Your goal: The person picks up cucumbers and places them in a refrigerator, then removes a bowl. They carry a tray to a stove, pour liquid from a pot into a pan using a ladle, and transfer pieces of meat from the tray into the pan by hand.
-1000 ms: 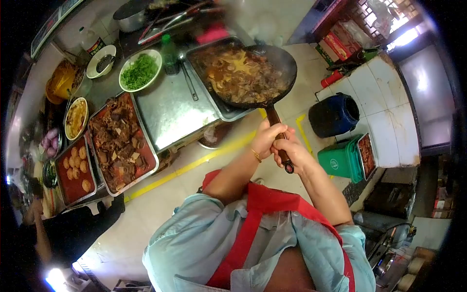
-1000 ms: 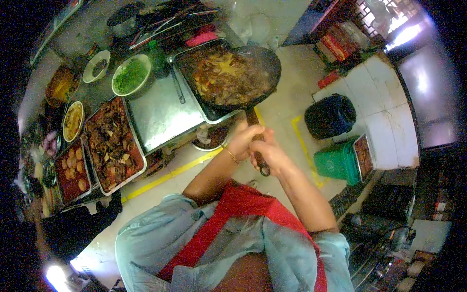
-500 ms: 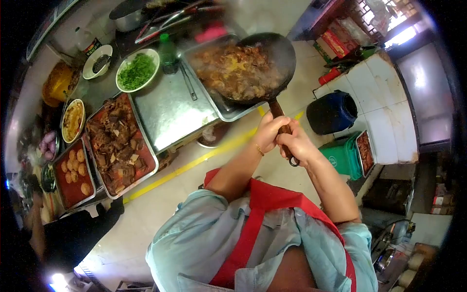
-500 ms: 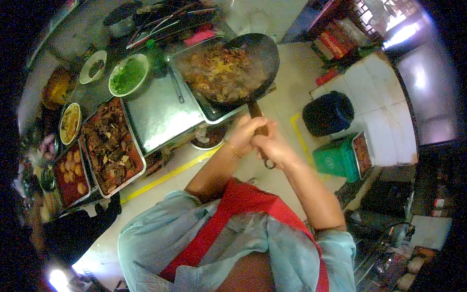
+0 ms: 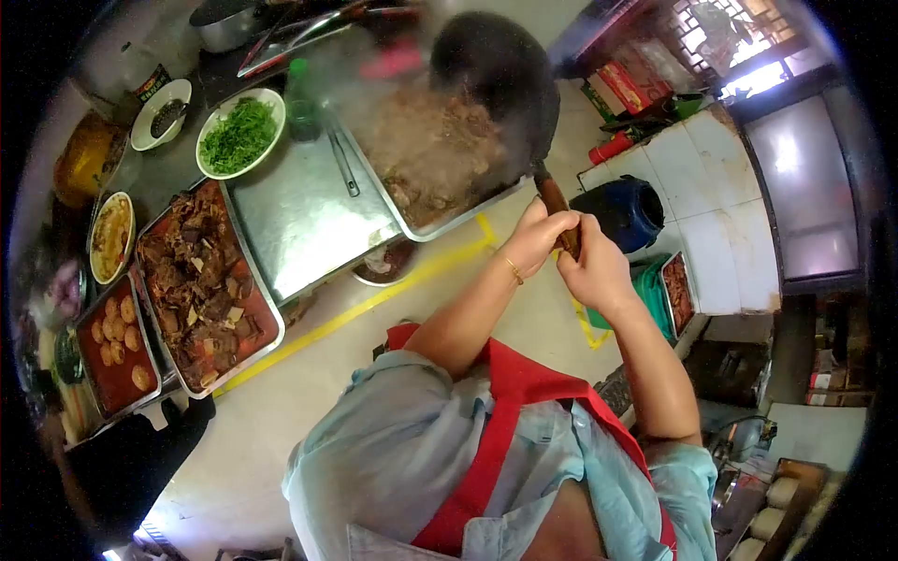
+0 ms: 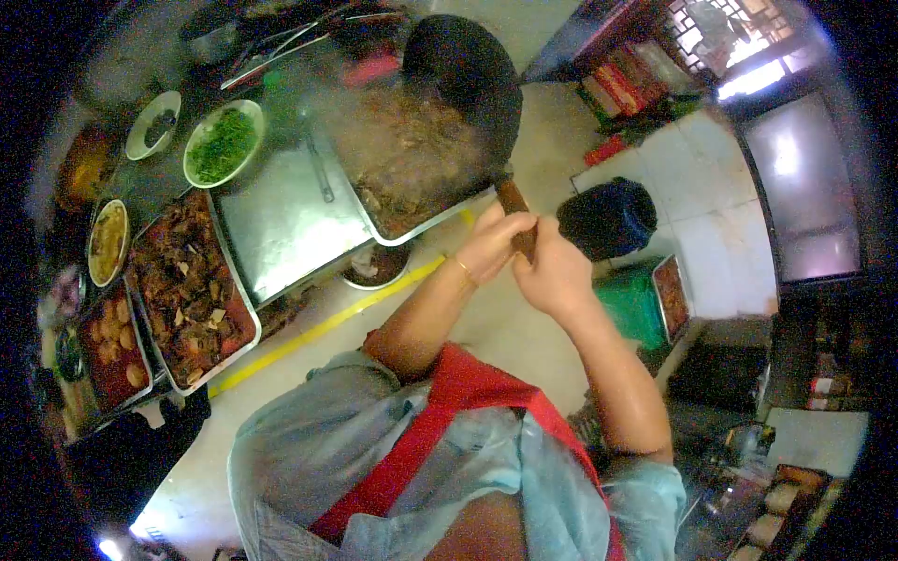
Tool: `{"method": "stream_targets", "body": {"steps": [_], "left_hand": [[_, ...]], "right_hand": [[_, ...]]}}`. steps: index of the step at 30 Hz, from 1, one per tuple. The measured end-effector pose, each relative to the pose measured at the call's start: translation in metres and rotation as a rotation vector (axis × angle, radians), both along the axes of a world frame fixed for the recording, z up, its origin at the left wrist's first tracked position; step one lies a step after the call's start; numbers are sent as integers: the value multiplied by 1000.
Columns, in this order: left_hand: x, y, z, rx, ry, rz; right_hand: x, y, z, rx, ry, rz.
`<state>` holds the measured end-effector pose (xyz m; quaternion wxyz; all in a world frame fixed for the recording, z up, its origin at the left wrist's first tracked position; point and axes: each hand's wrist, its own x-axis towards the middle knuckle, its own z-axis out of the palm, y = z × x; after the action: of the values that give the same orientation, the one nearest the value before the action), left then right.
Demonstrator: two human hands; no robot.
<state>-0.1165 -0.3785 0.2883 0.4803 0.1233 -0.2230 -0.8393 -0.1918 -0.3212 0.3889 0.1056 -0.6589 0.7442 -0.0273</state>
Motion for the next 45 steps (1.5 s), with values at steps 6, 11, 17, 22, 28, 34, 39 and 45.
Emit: {"method": "stream_targets", "body": {"steps": [6,11,17,22,28,34,39,45], "left_hand": [[-7,-16,16,-163,67,-33],[-9,-18,31,-179,256,-19],[-13,-13,31,-177,324,-28],[-16,-6,31,-188,322,44],[-18,6,28,-184,191,77],[-25,16,14,-91,-27,18],[-52,43,25,-147,-444,31],[-129,128,32,-153,-630,-240]], "right_hand": [[4,1,18,-168,209,106],[8,4,25,-324,353,172],[12,9,34,-308,493,179],[8,13,36,-401,556,282],[-4,24,25,-410,253,232],[-24,38,-21,-293,-209,-19],[-60,56,-43,-205,-982,-159],[-134,155,-57,-110,-1637,-386]]}}
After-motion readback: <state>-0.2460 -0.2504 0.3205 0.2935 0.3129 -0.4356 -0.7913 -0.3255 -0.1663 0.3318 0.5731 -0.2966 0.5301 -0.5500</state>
